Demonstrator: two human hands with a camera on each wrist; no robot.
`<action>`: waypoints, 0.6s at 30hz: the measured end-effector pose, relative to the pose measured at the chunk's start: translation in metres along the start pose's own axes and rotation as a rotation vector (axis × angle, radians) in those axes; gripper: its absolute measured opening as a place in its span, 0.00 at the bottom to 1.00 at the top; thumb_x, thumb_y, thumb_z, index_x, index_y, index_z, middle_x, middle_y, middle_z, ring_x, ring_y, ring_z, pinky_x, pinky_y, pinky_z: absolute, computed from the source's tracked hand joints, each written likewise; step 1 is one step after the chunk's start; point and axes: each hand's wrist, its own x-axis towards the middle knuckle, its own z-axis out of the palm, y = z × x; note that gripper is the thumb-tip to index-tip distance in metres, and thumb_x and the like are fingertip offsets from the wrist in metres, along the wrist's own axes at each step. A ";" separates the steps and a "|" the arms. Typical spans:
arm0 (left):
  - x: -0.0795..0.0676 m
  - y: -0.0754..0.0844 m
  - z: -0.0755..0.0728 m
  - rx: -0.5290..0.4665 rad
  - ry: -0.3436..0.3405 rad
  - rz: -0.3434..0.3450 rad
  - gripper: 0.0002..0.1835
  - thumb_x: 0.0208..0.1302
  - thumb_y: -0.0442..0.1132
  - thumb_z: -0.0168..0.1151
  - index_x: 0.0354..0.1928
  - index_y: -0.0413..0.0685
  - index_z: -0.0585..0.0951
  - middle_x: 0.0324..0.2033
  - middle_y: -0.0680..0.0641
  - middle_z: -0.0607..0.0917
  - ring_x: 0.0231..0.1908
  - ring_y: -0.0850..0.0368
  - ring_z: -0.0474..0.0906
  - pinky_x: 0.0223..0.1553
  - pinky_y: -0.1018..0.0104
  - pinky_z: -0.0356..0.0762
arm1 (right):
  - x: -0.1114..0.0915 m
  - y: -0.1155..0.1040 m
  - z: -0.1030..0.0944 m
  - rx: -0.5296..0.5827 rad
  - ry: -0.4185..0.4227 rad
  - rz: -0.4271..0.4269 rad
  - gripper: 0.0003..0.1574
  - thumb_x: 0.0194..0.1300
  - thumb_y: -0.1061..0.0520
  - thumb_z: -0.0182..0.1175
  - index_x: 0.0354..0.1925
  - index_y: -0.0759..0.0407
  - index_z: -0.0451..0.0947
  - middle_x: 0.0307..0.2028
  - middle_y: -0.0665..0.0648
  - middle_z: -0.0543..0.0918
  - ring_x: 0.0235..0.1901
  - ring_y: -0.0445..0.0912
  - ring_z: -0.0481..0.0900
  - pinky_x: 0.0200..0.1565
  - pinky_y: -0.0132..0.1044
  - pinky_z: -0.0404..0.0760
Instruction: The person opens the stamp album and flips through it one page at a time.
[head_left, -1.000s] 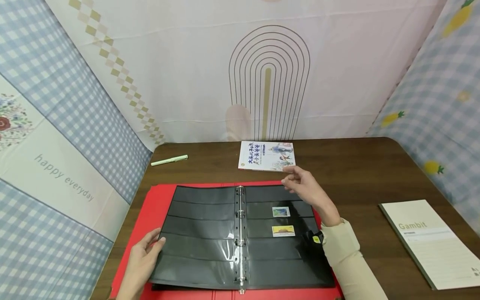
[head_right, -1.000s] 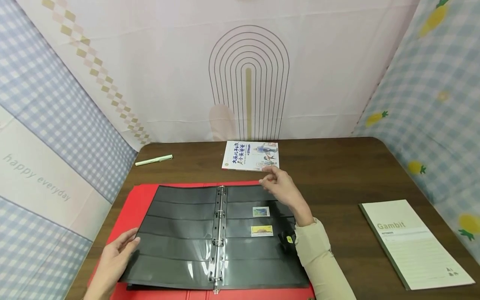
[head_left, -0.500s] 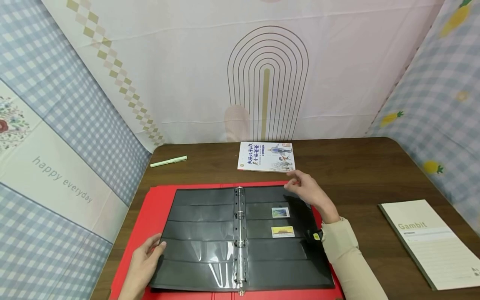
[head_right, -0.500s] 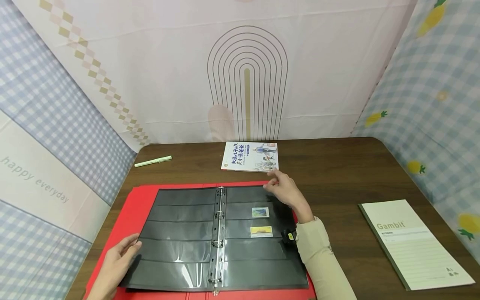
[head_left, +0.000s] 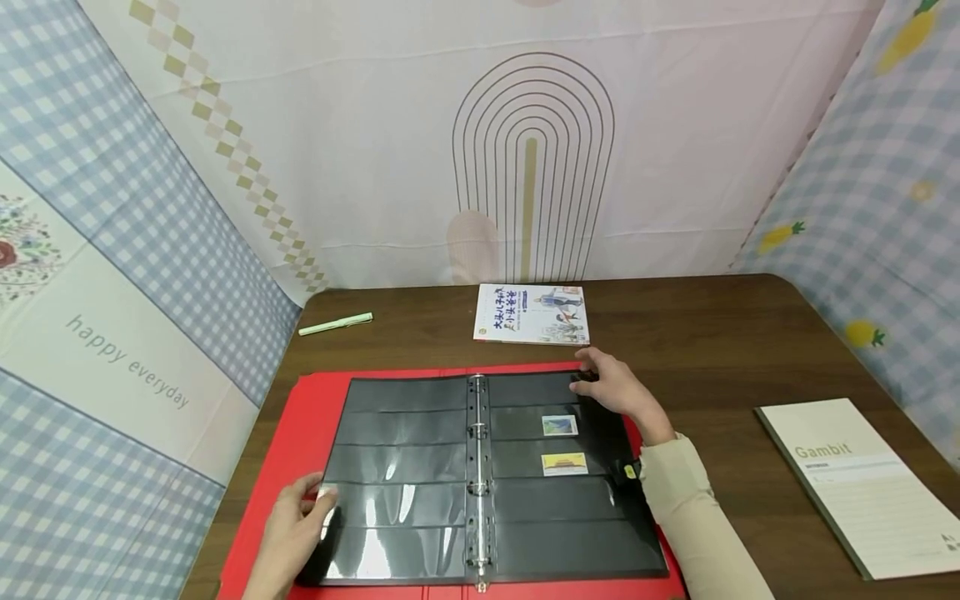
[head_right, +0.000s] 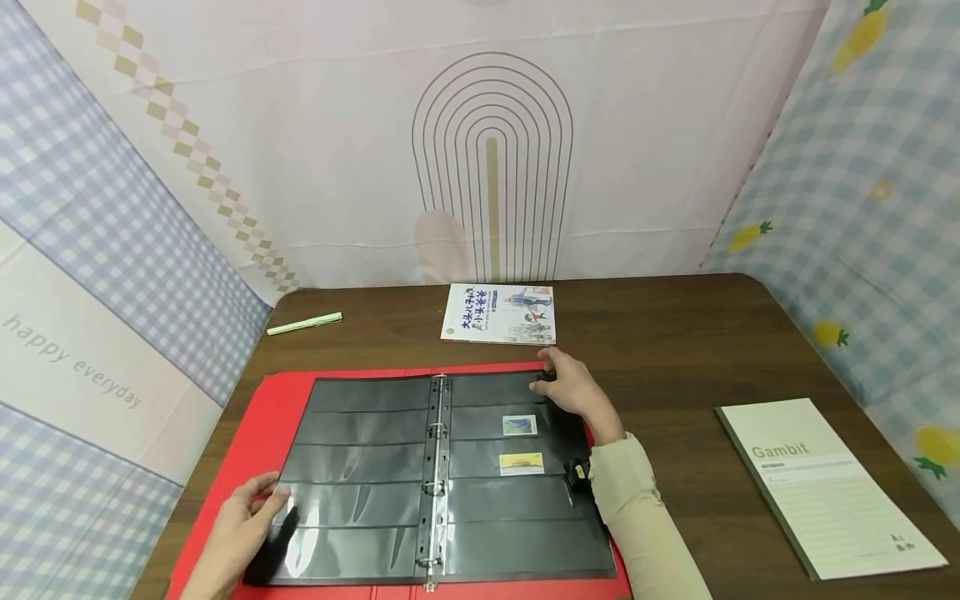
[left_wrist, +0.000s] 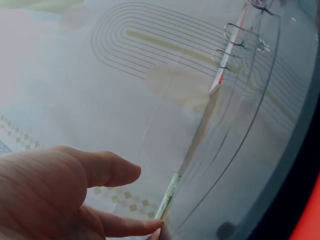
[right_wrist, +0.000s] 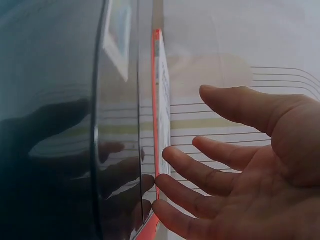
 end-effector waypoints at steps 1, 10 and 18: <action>0.000 0.000 0.001 0.028 0.006 0.005 0.27 0.72 0.39 0.60 0.64 0.24 0.71 0.52 0.30 0.75 0.44 0.47 0.77 0.38 0.63 0.76 | 0.000 0.000 0.000 -0.009 -0.005 0.000 0.36 0.71 0.60 0.63 0.69 0.74 0.63 0.61 0.75 0.72 0.63 0.68 0.69 0.59 0.63 0.71; 0.005 -0.001 0.010 0.178 -0.014 0.049 0.33 0.67 0.41 0.66 0.61 0.17 0.70 0.50 0.24 0.73 0.47 0.36 0.73 0.46 0.46 0.73 | 0.000 0.001 0.004 -0.097 -0.049 0.030 0.42 0.67 0.61 0.66 0.71 0.74 0.60 0.67 0.77 0.66 0.67 0.69 0.63 0.63 0.64 0.67; 0.003 0.002 0.016 0.198 -0.101 -0.038 0.47 0.61 0.45 0.72 0.70 0.20 0.59 0.58 0.19 0.61 0.58 0.24 0.56 0.50 0.32 0.67 | -0.004 -0.002 0.005 -0.159 -0.079 0.070 0.51 0.61 0.62 0.71 0.73 0.75 0.56 0.70 0.78 0.60 0.69 0.71 0.59 0.65 0.65 0.63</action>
